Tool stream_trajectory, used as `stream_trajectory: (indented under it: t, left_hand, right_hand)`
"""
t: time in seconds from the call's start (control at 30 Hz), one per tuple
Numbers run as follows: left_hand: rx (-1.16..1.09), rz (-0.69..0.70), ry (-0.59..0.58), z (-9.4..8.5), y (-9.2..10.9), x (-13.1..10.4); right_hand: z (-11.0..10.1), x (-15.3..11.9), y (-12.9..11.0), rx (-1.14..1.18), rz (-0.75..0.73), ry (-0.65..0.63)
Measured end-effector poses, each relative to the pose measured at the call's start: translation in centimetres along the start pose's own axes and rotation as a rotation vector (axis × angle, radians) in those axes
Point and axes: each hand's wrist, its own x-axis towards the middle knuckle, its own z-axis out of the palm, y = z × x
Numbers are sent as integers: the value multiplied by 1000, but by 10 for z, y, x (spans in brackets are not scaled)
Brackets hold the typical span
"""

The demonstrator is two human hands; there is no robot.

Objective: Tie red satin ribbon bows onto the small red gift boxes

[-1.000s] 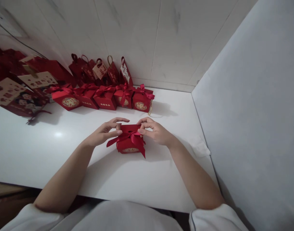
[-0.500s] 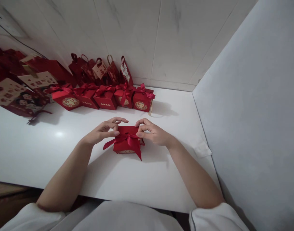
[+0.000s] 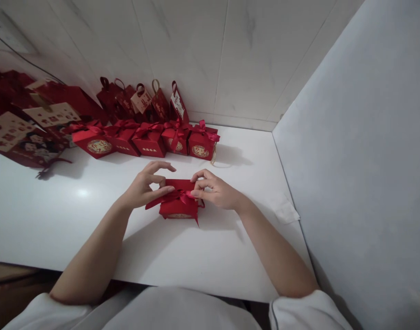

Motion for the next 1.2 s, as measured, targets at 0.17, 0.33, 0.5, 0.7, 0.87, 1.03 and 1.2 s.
stream_trajectory:
  t: [0.17,0.33,0.5,0.7,0.87,1.03,1.2]
  left_hand:
    - [-195,-127,100,13,10,1]
    - [-294,-189,-11,23,18,1]
    - [-368,-204,-122,18,12,0]
    - [-379,-195,-138,17,9,0]
    - [-374,-201,-138,17,10,-1]
    - [-350,-200,-96,19,11,-1]
    - [-325,-225,-63,23,14,0]
  right_hand:
    - [3,-2,-5,-47,-46,52]
    - [8,-6,-16,-138,-173,337]
    - [20,-13,-29,-217,-80,342]
    - [43,-8,-24,-316,44,343]
    - [46,-6,-17,-328,19,364]
    - [42,-6,-18,-411,-115,390]
    - [40,-11,-22,-644,-276,376]
